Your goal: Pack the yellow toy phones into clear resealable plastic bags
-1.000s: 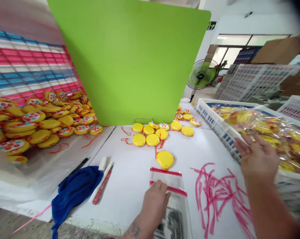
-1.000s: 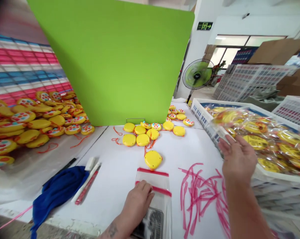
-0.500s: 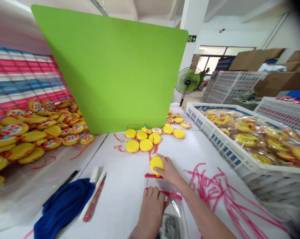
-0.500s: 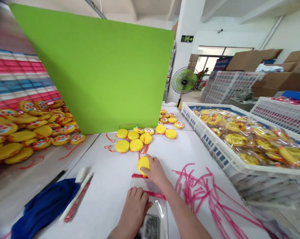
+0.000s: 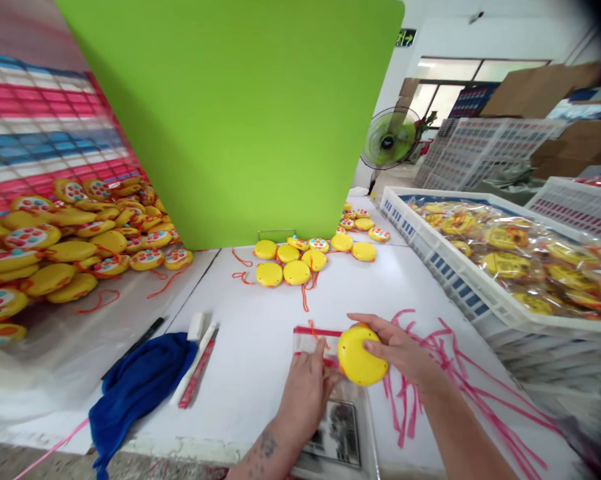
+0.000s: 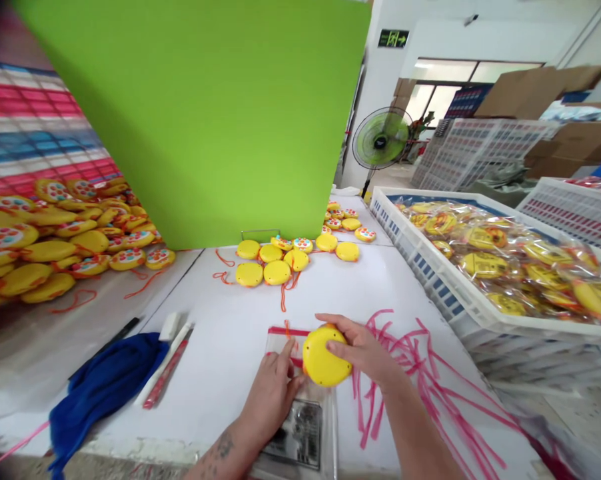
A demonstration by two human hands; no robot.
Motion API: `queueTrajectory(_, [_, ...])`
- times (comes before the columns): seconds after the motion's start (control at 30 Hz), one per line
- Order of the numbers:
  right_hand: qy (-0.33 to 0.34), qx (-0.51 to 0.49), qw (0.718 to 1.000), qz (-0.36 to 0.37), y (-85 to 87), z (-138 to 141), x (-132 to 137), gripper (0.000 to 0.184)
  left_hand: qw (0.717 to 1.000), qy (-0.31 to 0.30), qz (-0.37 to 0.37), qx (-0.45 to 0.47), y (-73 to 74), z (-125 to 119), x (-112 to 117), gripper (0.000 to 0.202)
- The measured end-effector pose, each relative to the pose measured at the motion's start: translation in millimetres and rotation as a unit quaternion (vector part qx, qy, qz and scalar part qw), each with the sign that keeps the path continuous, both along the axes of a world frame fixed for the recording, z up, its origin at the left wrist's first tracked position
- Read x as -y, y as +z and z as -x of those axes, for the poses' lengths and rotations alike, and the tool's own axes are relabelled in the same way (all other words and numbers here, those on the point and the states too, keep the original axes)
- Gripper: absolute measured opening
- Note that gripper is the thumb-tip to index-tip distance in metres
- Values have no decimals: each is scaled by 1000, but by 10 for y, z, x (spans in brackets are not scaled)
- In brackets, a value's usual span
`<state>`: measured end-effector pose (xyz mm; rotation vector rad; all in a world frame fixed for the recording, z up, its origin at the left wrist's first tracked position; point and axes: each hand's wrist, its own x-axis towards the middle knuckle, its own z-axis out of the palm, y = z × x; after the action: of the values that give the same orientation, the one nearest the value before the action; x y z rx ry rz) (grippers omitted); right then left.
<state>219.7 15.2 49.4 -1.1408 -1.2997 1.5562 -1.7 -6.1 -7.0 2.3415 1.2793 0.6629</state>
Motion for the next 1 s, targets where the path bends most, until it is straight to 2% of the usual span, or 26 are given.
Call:
queueTrajectory(0.07, [2,-15,1000,6,18,14,53,58,1000,-19,-12,-14,19,3,-1,36])
queueTrajectory(0.13, [-48,3,999,-7,-32,74,31,58,999,-40,-21,-30,43,4,2,18])
queueTrajectory(0.23, [-105,101,989,-32,-170,178,-67,58,997,-59,-31,-28,59,7,15,15])
queueTrajectory(0.37, [-39,171,984,-40,-276,272,-141,58,996,-58,-68,-23,3,10,23,12])
queueTrajectory(0.47, [19,172,984,-40,-246,359,-133,58,995,-40,-92,-21,-36,8,17,7])
queueTrajectory(0.57, [83,180,977,-73,-191,511,-107,52,993,-15,-118,18,-27,6,16,3])
queueTrajectory(0.67, [109,192,968,-122,-177,643,-97,49,988,-13,-130,80,0,14,12,14])
queueTrajectory(0.73, [63,203,966,-146,-190,640,-100,50,987,-23,-114,107,13,26,4,15])
queueTrajectory(0.87, [-100,290,943,-130,-215,373,-51,48,991,-34,-37,123,29,50,-17,5])
queueTrajectory(0.93, [-111,328,934,-90,-237,214,31,47,991,-30,-6,129,27,53,-25,4])
queueTrajectory(1.0, [-81,325,941,-42,-282,130,134,44,990,-27,12,140,14,47,-30,4])
